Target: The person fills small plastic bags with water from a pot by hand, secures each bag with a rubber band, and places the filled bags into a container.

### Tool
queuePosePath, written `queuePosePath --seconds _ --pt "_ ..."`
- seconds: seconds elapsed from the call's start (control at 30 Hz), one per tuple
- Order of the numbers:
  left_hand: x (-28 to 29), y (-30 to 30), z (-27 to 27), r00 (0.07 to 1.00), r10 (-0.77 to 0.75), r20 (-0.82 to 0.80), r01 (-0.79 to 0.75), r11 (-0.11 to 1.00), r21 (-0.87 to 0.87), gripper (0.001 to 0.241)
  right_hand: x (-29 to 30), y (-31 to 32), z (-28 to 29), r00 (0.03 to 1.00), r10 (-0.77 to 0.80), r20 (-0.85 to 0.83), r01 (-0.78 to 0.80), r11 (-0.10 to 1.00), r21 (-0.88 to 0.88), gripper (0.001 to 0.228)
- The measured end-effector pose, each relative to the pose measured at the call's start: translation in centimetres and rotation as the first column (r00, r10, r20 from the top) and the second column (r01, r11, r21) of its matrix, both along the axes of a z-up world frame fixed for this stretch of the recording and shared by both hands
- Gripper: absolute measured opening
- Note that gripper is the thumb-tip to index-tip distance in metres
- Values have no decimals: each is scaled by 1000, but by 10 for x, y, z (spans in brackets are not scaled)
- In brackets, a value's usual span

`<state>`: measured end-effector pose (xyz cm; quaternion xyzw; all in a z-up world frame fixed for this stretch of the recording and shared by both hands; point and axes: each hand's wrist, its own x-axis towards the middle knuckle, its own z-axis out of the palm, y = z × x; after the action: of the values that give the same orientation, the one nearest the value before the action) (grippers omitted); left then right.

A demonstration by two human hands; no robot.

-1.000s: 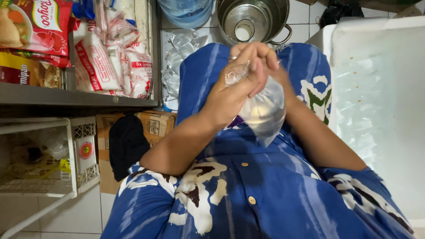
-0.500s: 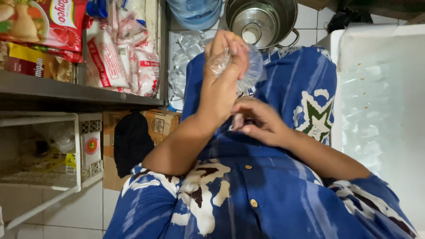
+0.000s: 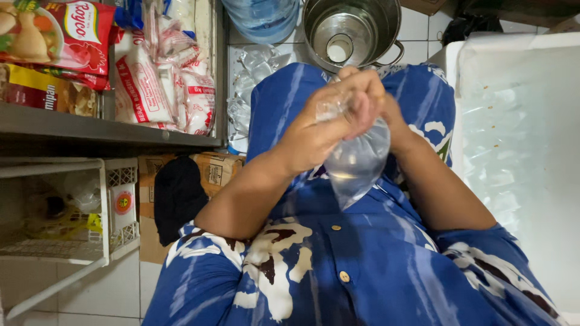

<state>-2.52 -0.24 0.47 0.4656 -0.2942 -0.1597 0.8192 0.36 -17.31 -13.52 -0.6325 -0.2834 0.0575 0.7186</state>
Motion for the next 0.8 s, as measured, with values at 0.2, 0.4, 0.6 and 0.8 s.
queuePosePath --seconds 0.2,0.4,0.6,0.8 --pt "-3 -6 0 914 352 -201 -359 933 1 54 -24 22 5 755 573 -319 -341 758 556 42" --pt "-4 -3 9 899 404 -170 -388 914 121 44 -53 31 7 63 995 -75 -157 84 984 71" --pt "-3 13 18 929 371 15 -368 917 152 46 -92 8 5 250 903 -348 -165 394 904 26" --pt "0 21 15 890 356 287 -438 842 314 49 -81 -13 68 663 718 -213 -484 628 610 37"
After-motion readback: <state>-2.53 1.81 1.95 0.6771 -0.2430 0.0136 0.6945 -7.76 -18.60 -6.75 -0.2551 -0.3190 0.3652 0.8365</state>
